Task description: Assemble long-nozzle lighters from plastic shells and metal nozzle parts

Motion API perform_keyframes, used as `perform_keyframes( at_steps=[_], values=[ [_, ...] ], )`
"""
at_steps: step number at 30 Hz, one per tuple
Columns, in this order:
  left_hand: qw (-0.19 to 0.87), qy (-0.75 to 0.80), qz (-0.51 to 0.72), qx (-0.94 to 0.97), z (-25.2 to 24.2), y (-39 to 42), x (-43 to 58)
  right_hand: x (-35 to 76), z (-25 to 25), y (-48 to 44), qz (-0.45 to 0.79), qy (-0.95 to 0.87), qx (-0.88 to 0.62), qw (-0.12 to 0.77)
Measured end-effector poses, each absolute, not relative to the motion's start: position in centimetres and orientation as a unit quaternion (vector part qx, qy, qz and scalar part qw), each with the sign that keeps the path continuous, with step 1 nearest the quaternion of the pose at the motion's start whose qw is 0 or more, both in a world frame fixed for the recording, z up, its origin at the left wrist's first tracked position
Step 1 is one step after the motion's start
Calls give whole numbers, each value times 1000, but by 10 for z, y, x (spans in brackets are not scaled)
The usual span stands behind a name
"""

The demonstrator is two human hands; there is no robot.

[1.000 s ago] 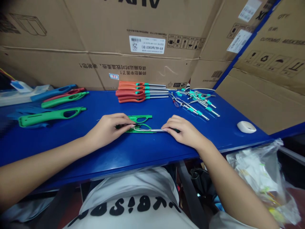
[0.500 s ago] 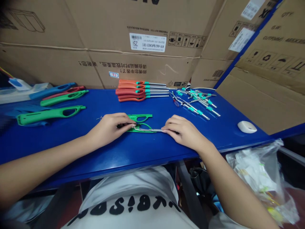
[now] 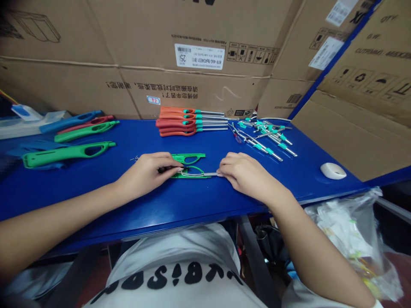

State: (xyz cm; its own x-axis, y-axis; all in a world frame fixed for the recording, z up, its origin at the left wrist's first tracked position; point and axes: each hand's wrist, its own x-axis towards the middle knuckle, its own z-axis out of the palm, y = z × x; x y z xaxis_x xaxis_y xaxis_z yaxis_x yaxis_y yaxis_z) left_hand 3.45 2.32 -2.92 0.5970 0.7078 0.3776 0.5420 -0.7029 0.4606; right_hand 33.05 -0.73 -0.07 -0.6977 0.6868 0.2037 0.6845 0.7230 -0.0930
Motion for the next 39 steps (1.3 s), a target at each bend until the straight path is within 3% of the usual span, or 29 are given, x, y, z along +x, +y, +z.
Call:
perform_keyframes(
  at_steps=[15, 27, 35, 39],
  values=[
    [151, 363, 267, 880, -29, 23, 34, 320, 7, -11, -33, -920, -390, 37],
    [148, 355, 263, 885, -28, 22, 35, 319, 10, -11, -27, -923, -383, 29],
    [163, 374, 270, 872, -30, 20, 37, 311, 14, -12, -55, -918, -392, -35],
    [129, 348, 251, 894, -33, 19, 34, 309, 16, -15, -60, -910, -407, -43]
  ],
)
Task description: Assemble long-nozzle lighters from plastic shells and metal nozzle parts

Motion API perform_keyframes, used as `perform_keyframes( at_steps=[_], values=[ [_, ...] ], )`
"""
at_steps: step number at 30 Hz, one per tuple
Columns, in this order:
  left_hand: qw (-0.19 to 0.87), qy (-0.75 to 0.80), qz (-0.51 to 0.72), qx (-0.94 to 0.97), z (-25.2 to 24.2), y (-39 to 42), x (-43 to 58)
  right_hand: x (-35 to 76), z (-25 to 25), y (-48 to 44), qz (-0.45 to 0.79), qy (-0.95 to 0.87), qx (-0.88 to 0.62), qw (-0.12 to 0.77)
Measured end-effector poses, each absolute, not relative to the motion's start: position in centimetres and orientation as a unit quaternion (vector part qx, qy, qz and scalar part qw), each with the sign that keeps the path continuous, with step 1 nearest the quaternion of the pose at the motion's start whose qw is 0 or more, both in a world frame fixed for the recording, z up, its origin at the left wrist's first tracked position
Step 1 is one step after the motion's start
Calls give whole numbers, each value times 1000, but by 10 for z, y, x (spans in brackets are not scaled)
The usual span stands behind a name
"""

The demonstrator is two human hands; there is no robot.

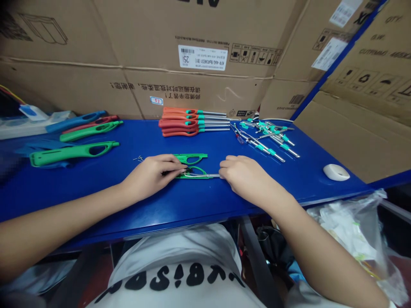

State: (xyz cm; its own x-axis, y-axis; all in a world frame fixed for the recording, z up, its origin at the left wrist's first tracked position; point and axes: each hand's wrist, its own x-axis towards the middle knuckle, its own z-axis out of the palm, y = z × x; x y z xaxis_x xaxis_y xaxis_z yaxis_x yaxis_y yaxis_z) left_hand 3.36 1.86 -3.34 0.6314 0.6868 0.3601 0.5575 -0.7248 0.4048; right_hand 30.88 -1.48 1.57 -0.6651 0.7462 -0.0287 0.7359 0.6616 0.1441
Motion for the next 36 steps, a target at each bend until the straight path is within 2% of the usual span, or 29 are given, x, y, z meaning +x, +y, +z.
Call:
perform_keyframes(
  at_steps=[6, 11, 28, 36],
  values=[
    [34, 303, 187, 934, -28, 13, 27, 311, 14, -17, 75, 910, 406, 28],
    [2, 293, 138, 946, -21, 6, 25, 312, 11, -16, 82, 913, 399, 19],
    [107, 333, 132, 928, -17, 15, 26, 309, 13, -14, 78, 909, 408, 33],
    [180, 336, 189, 905, -14, 20, 27, 312, 10, -12, 79, 910, 407, 22]
  ],
)
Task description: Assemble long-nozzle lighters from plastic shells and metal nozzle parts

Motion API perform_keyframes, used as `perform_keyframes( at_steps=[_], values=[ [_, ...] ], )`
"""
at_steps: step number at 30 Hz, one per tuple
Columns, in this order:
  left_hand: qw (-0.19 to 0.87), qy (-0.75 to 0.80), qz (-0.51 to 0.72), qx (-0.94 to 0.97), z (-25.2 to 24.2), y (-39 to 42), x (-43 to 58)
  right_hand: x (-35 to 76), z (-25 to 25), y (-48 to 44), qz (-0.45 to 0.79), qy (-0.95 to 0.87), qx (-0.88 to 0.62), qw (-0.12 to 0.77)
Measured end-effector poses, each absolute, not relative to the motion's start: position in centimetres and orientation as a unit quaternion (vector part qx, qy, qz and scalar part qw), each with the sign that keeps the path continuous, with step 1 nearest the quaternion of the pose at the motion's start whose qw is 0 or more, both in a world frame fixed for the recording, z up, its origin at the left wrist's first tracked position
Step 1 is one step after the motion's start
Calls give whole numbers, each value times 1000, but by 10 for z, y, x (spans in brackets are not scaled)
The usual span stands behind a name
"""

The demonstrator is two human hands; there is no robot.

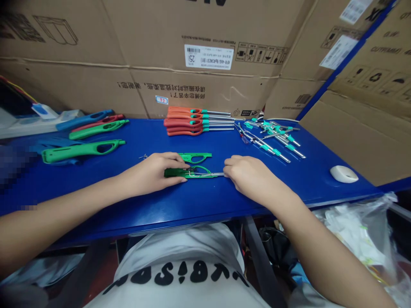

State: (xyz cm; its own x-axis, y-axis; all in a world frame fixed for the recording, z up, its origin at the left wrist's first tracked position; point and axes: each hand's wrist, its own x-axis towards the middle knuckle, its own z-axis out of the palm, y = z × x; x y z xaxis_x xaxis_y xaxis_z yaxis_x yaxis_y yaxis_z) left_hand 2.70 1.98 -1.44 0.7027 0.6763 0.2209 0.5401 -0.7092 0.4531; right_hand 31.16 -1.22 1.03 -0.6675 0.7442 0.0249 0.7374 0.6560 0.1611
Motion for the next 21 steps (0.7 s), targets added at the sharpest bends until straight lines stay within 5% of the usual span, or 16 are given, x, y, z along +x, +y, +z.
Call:
perform_keyframes(
  at_steps=[9, 21],
  values=[
    [246, 355, 263, 863, -17, 25, 28, 310, 11, -13, 69, 904, 420, 31],
    [171, 318, 254, 897, -17, 26, 26, 313, 9, -12, 68, 904, 422, 20]
  ],
)
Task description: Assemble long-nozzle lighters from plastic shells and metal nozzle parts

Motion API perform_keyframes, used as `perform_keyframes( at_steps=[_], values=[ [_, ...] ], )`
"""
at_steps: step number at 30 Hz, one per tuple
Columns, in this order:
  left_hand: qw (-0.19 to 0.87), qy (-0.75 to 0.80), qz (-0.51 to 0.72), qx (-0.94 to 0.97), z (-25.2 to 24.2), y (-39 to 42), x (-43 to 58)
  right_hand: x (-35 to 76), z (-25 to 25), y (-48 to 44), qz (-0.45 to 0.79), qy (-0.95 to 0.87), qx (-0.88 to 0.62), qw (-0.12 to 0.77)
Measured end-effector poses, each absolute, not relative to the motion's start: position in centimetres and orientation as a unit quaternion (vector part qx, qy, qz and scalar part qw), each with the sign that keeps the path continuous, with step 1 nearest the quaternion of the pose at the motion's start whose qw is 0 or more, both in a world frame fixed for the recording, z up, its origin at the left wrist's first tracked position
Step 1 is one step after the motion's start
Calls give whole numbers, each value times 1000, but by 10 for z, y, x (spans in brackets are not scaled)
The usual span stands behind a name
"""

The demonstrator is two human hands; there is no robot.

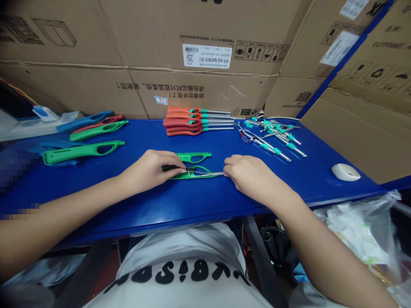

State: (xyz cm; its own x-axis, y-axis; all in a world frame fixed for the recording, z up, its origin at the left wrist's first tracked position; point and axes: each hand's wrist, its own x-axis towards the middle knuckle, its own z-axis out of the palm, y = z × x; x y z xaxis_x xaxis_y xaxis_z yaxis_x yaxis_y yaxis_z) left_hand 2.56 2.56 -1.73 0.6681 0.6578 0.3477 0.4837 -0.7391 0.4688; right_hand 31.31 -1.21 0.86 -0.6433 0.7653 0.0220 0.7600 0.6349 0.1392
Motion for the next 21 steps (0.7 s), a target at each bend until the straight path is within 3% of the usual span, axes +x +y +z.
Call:
perform_keyframes(
  at_steps=[5, 21],
  values=[
    [169, 338, 255, 890, -19, 23, 26, 314, 6, -12, 69, 903, 424, 12],
    [-99, 305, 172, 931, -27, 8, 24, 317, 2, -13, 78, 906, 416, -14]
  ],
)
